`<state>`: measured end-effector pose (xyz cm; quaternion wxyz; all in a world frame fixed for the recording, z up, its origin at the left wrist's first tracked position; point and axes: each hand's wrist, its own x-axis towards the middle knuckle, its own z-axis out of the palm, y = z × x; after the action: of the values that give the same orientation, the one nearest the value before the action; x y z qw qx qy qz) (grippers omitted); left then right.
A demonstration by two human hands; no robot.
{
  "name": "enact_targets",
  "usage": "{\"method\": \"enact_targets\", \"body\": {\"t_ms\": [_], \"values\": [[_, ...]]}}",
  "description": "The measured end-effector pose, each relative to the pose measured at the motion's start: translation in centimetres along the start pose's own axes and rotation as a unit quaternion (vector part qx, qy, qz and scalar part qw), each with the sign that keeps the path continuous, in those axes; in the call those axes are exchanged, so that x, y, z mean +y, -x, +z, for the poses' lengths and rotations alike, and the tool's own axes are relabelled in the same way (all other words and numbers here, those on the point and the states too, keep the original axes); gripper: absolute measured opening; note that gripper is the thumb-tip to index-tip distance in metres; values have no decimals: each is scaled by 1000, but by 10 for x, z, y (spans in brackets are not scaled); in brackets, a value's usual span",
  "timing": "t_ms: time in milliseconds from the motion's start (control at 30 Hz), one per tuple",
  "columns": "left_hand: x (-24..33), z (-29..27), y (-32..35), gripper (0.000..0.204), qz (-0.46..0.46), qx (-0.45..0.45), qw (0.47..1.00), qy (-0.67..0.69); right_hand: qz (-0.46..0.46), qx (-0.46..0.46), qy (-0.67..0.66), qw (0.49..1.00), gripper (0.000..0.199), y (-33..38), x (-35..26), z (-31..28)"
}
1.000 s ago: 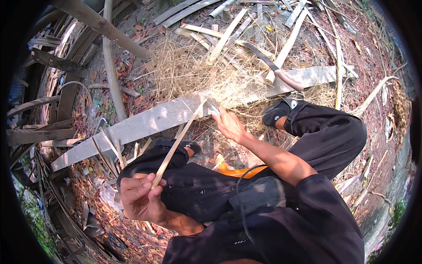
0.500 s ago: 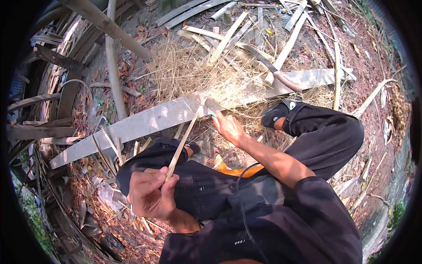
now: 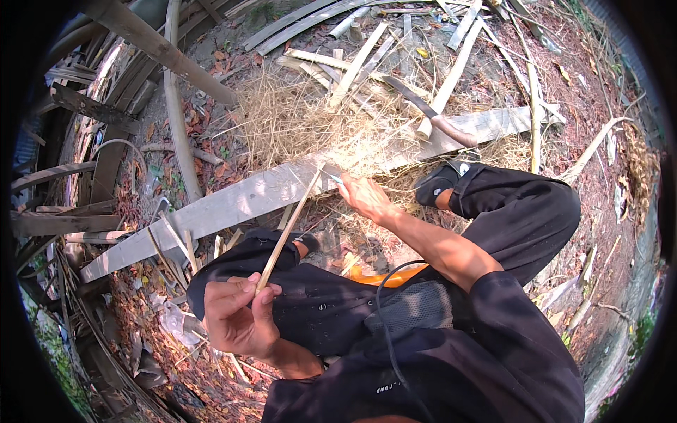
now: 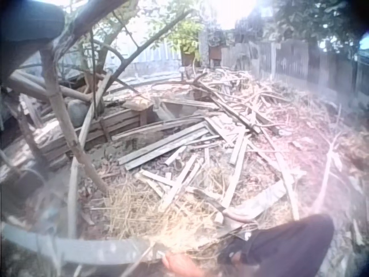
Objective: The person sits cross-legged on the ground and uses a small knife to shave thin strips from a piece of wood held in their left hand. They repeatedly scrape the blade along the wood's surface, creating fine shavings that fall onto the ground.
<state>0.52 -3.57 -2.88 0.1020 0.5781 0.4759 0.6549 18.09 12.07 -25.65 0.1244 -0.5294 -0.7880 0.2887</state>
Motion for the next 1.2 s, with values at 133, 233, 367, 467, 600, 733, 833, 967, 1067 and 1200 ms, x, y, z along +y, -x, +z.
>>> {"method": "enact_targets", "body": {"t_ms": [133, 233, 367, 467, 600, 733, 833, 967, 1067, 1200], "values": [[1, -1, -6, 20, -6, 4, 1000, 8, 27, 25, -35, 999, 28, 9, -3, 7], [-1, 3, -1, 21, -2, -2, 1000, 13, -19, 52, 31, 998, 30, 6, 24, 13], [4, 4, -1, 20, -6, -14, 1000, -2, 47, -26, 61, 997, 32, -12, 33, 15], [3, 3, -7, 18, -4, -15, 1000, -6, 86, -15, 67, 994, 32, -18, 39, 32], [1, -4, -6, 17, -27, 7, 1000, 9, -13, 69, 27, 997, 33, -17, 42, 50], [-1, -6, -6, 17, -10, -13, 1000, -6, -30, 20, -74, 997, 35, 9, -10, -2], [2, 1, -11, 18, -17, -23, 1000, -6, -30, 73, 38, 996, 35, 16, 60, 42], [0, -7, -5, 20, -15, -4, 1000, -12, -105, 113, 89, 984, 29, 14, 33, 24], [-2, -5, -6, 22, -13, -4, 1000, 5, -78, 36, -89, 992, 22, 14, -15, -6], [-1, -2, -7, 22, -15, 14, 999, 29, 64, 26, -9, 998, 29, 15, 25, 16]]}}
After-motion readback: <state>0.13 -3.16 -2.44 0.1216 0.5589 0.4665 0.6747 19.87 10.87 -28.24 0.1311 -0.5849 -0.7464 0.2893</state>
